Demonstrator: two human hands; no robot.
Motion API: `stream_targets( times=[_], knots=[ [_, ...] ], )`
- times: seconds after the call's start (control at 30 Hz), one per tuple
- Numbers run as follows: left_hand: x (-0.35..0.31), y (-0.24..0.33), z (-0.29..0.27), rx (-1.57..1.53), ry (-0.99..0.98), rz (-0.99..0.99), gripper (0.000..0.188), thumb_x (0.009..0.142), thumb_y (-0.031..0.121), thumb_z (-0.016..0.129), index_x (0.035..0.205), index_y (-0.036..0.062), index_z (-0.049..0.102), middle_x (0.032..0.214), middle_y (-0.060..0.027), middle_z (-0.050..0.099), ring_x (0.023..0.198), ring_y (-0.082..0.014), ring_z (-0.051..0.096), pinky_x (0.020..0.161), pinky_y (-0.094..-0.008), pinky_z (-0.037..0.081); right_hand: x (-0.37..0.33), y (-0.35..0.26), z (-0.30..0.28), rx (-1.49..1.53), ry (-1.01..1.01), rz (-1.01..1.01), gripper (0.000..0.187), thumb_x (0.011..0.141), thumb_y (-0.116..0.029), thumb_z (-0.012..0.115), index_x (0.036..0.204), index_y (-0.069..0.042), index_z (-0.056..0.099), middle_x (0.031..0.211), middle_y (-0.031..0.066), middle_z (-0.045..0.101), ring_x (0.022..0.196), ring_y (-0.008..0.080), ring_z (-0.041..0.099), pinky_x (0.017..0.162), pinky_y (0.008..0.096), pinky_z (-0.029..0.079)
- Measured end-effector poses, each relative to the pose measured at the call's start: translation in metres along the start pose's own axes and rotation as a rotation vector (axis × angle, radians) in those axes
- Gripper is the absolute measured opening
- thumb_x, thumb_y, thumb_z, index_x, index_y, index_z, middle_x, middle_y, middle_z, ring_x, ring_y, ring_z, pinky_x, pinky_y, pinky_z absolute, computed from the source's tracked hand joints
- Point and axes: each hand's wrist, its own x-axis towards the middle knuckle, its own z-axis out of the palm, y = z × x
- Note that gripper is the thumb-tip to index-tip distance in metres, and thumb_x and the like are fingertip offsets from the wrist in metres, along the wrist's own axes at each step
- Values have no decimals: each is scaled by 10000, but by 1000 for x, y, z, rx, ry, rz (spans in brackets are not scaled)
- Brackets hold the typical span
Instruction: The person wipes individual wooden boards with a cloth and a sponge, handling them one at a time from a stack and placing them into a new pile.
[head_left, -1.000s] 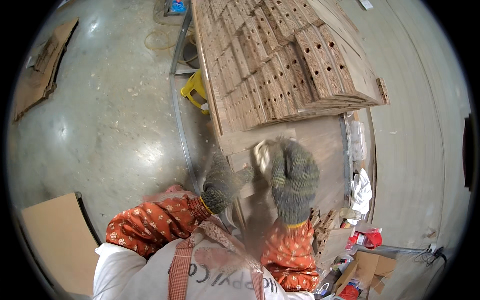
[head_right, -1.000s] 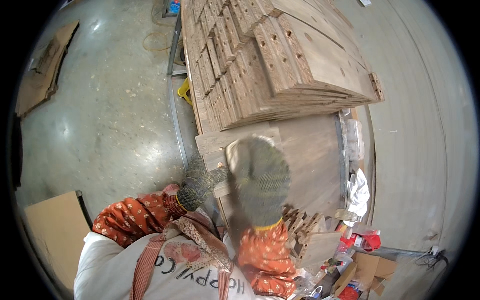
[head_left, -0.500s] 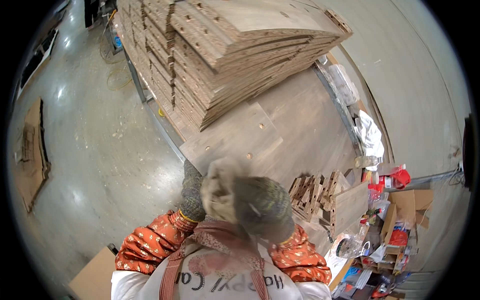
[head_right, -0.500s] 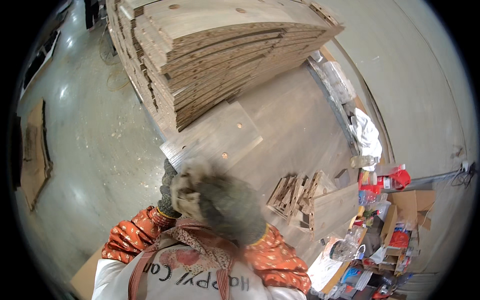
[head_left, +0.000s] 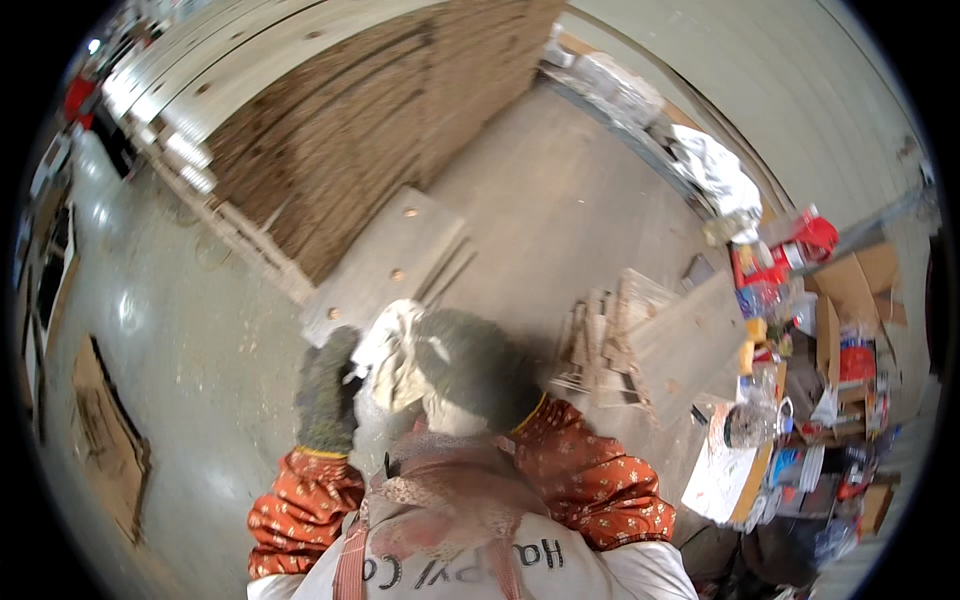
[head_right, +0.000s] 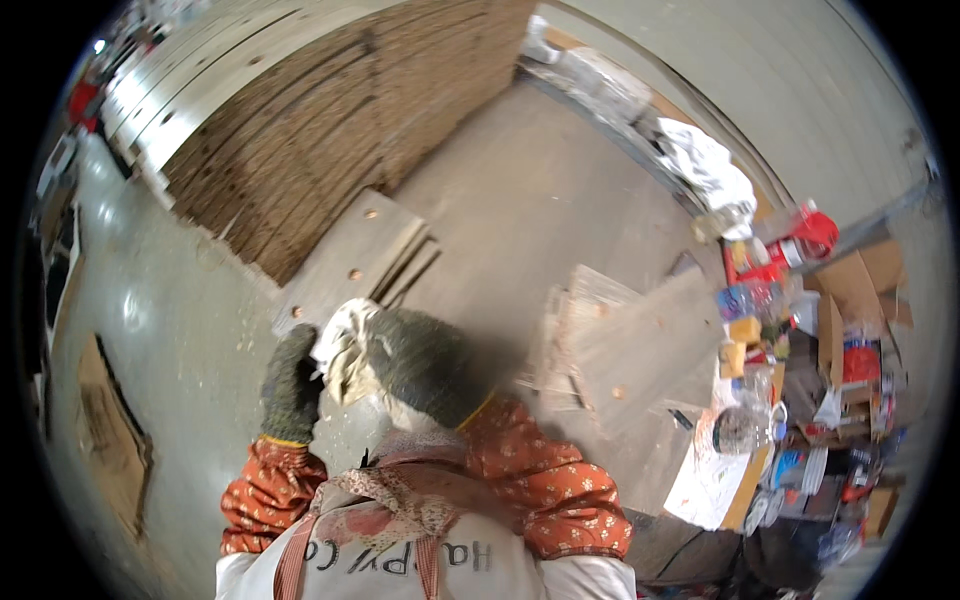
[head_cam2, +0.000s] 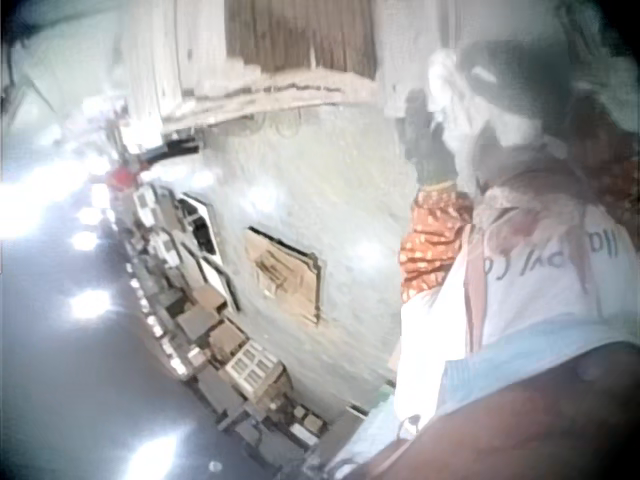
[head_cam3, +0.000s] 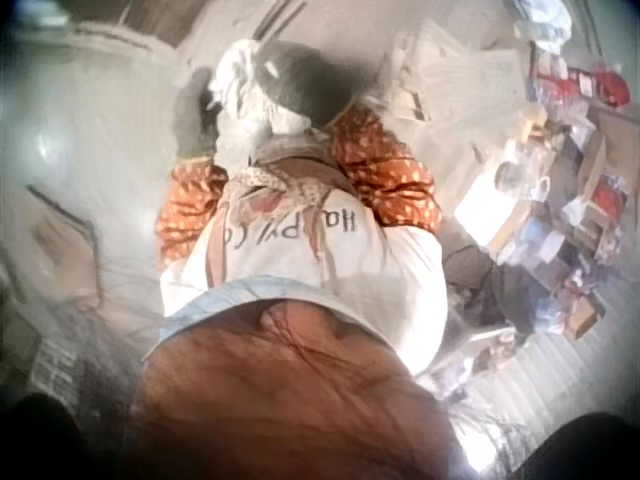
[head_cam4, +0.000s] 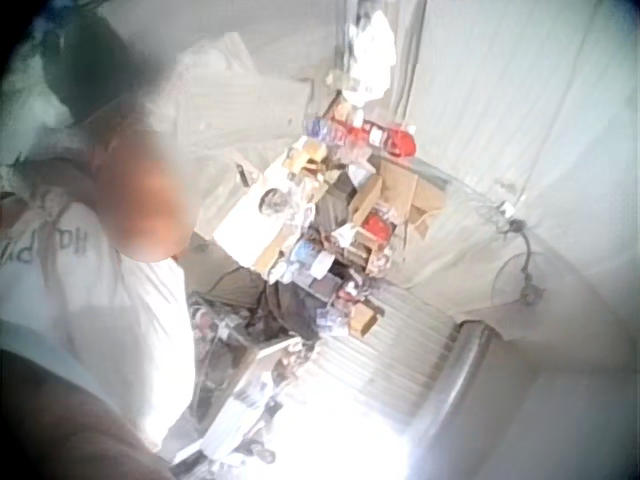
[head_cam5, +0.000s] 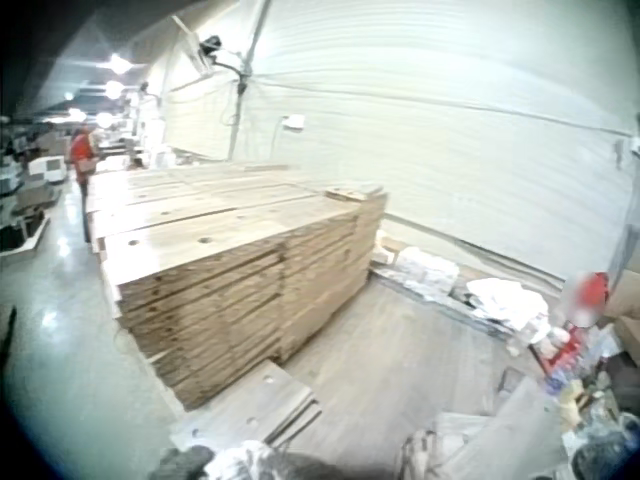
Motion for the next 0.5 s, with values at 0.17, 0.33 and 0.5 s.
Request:
stream_targets(
  times=[0.17,0.33,0.5],
  knots=[
    [-19,-14,-11,463,213,829,630,837,195,729,1358,9,427,1279,-124,517,1149,-208,499,1006,-397,397,-56,-4,-44,-289,-441,-192,160,861,-158,524,903,-33,616,925,109,630,921,215,616,830,351,482],
    [-96,-9,78,670,-438,1163,804,779,278,777,1411,-6,369,1468,-224,349,1386,-334,312,1136,-450,256,-123,-20,-76,-278,-536,239,236,864,-309,558,992,-141,662,888,90,655,854,216,650,736,376,512],
    [-131,-6,166,1078,-811,1558,962,664,472,826,1393,-4,415,1451,-281,356,1349,-428,350,1110,-531,276,-180,-14,-123,-143,-291,354,285,881,-325,564,1059,-114,635,811,88,620,729,238,615,690,413,520]
  ],
)
